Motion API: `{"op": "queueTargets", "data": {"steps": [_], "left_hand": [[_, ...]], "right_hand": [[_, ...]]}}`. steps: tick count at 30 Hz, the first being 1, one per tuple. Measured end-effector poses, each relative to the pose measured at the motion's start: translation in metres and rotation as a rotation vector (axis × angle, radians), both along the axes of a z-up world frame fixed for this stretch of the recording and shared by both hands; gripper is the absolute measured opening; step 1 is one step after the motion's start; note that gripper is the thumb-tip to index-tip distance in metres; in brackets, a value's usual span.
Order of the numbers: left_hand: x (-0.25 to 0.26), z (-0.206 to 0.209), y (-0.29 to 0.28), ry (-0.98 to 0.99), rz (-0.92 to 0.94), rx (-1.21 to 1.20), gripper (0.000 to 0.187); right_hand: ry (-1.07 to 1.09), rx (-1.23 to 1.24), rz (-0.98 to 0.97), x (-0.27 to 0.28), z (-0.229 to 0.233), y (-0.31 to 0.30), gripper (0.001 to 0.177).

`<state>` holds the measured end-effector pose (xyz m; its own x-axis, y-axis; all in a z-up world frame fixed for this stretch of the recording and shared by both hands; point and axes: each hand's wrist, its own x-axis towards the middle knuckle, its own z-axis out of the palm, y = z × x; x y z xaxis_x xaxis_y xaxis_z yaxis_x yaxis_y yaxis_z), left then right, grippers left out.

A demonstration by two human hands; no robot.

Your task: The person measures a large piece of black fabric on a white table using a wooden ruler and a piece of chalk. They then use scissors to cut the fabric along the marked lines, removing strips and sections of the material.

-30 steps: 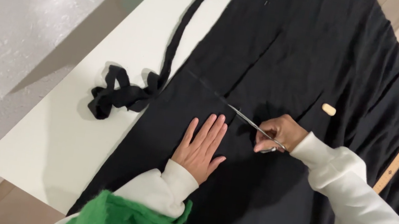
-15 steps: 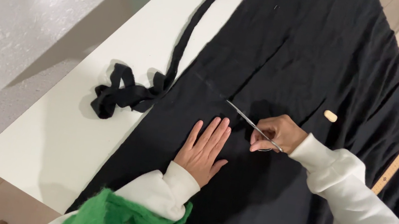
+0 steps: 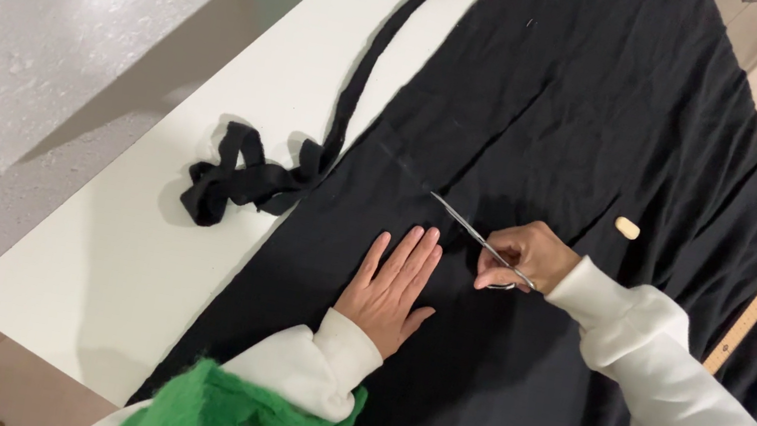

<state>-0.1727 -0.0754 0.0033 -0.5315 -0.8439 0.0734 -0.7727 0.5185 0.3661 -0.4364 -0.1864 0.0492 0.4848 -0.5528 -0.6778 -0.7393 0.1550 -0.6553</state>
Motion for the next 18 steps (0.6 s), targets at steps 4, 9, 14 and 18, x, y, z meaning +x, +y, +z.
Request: {"op": "queueTargets", "data": {"steps": [4,9,14,18], "left_hand": [[0.0,0.002,0.0,-0.023,-0.007,-0.001,0.082],[-0.001,-0.001,0.0,-0.013,-0.002,0.0,0.082],[0.0,-0.001,-0.001,-0.001,-0.006,0.027,0.081],[0.001,0.001,0.0,0.005,-0.005,0.018,0.082]], "right_hand": [[0.142,-0.024,0.027,-0.002,0.001,0.001,0.037],[-0.008,0.052,-0.03,0.013,0.01,-0.008,0.037],[-0.074,-0.062,0.067,0.014,-0.001,-0.009,0.036],[0.109,0.034,-0.044,0.01,-0.003,-0.002,0.037]]}}
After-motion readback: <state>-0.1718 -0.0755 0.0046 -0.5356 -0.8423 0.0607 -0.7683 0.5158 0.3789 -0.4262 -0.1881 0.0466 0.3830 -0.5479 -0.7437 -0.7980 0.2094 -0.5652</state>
